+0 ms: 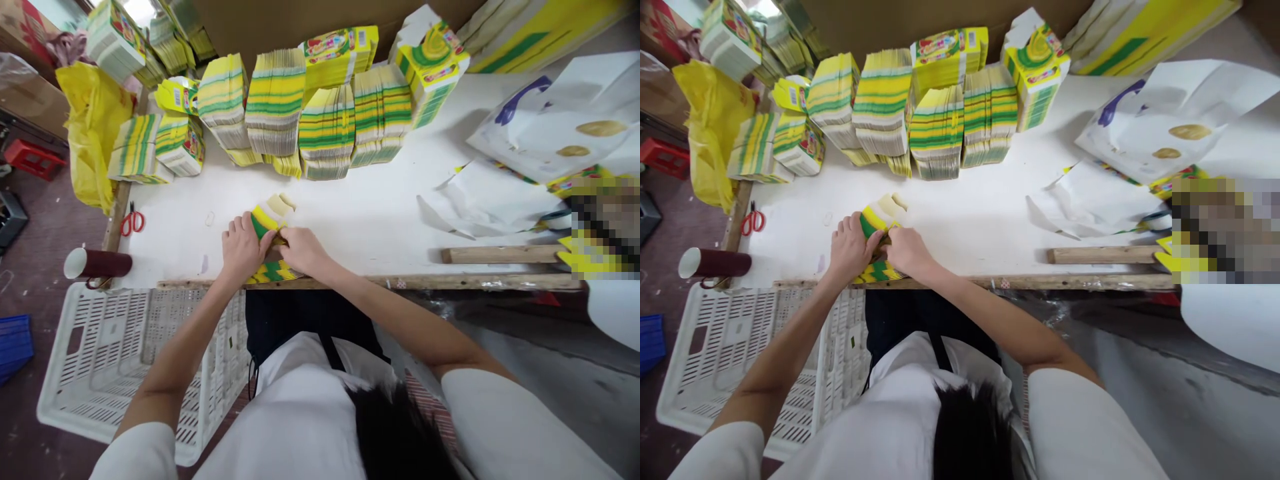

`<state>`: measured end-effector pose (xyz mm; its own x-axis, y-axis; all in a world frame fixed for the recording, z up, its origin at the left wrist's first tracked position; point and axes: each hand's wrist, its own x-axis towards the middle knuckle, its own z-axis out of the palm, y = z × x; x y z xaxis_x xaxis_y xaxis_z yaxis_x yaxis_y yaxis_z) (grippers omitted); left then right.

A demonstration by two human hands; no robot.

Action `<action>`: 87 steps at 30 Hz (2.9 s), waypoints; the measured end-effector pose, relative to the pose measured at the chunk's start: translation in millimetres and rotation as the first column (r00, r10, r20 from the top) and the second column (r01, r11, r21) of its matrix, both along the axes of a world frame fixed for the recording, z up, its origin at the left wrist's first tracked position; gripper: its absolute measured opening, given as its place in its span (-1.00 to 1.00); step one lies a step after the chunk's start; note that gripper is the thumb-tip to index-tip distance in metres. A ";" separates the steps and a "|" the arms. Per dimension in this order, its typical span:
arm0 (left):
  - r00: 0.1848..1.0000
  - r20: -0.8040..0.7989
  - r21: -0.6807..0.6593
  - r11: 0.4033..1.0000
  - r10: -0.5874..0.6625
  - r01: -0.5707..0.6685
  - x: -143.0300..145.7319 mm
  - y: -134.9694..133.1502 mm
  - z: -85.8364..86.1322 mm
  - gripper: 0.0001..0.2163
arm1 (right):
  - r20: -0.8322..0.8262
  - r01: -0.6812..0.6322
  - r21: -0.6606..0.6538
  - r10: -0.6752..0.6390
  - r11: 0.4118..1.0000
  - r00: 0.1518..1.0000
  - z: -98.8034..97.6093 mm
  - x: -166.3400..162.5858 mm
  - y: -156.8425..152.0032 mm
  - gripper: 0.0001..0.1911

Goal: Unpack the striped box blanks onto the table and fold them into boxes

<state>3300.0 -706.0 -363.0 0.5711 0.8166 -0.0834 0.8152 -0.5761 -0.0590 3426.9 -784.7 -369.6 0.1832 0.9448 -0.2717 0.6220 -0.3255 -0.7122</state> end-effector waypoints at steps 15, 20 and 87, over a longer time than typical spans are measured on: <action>0.995 0.043 -0.051 0.995 0.086 -0.084 3.0 1.0 3.2 -0.36 | -0.229 -0.511 0.129 0.527 0.850 0.818 -5.3 82.9 -26.5 -0.80; 0.997 0.034 -0.022 0.997 0.074 -0.073 1.6 0.0 -0.1 -0.36 | -0.031 -0.156 0.344 0.177 0.926 0.984 -11.5 78.6 -12.0 -0.70; 0.997 0.061 -0.015 0.999 0.044 -0.044 6.5 6.9 0.0 -0.48 | -0.046 0.129 0.147 -0.124 0.981 0.991 -12.1 15.1 22.6 -0.75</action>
<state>3306.4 -699.1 -363.0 0.5391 0.8401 -0.0602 0.8416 -0.5401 -0.0004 3442.0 -762.1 -381.6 0.2965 0.9451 -0.1376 0.5550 -0.2878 -0.7805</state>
